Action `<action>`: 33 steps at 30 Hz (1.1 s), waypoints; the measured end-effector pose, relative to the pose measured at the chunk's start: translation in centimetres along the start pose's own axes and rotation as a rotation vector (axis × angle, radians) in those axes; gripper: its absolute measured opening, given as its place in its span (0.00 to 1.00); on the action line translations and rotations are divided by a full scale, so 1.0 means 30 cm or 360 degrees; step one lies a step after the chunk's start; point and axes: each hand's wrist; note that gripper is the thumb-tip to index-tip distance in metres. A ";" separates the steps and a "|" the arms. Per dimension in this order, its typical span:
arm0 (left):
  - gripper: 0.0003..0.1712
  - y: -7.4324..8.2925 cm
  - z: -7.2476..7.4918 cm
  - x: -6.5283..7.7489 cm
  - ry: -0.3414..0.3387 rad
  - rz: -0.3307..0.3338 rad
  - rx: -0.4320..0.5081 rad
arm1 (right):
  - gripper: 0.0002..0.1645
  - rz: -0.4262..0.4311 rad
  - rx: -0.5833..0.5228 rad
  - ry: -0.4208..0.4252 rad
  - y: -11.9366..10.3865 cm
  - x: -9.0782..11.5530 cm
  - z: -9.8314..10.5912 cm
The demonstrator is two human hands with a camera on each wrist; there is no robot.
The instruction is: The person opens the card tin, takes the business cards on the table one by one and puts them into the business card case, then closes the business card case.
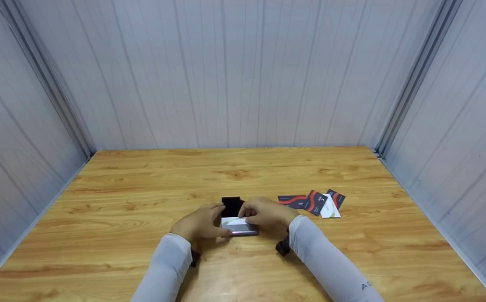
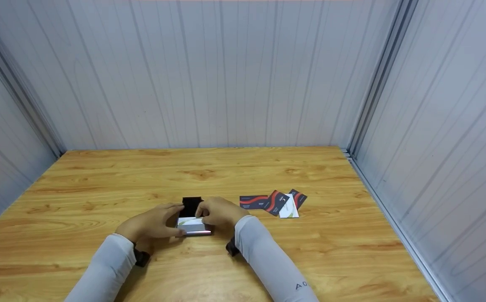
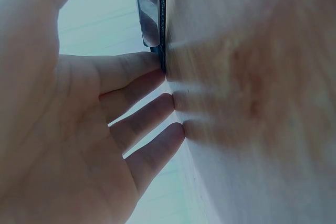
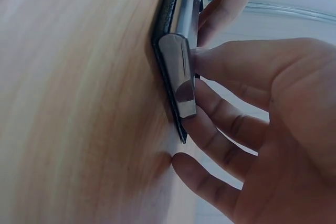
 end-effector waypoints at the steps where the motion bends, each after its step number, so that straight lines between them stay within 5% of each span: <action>1: 0.51 0.000 0.000 0.000 0.0001 -0.0003 0.0004 | 0.11 -0.0005 0.0000 0.0001 0.000 0.000 -0.001; 9: 0.52 -0.002 -0.003 0.000 0.0011 -0.0014 0.0014 | 0.13 -0.0133 -0.0116 -0.0024 0.006 -0.006 -0.009; 22: 0.52 0.000 -0.001 0.002 -0.0037 0.0026 0.0021 | 0.14 -0.0132 -0.0203 -0.0041 0.013 0.007 -0.005; 33: 0.52 -0.009 -0.003 0.004 -0.0034 0.0009 0.0008 | 0.18 -0.0119 -0.0110 0.0138 0.060 0.086 0.072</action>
Point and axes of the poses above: each hand's wrist, its own x-axis away from the middle knuckle, its own z-axis out of the back of the hand, y = z × x, and after that the axes turned 4 degrees about x, right-handed
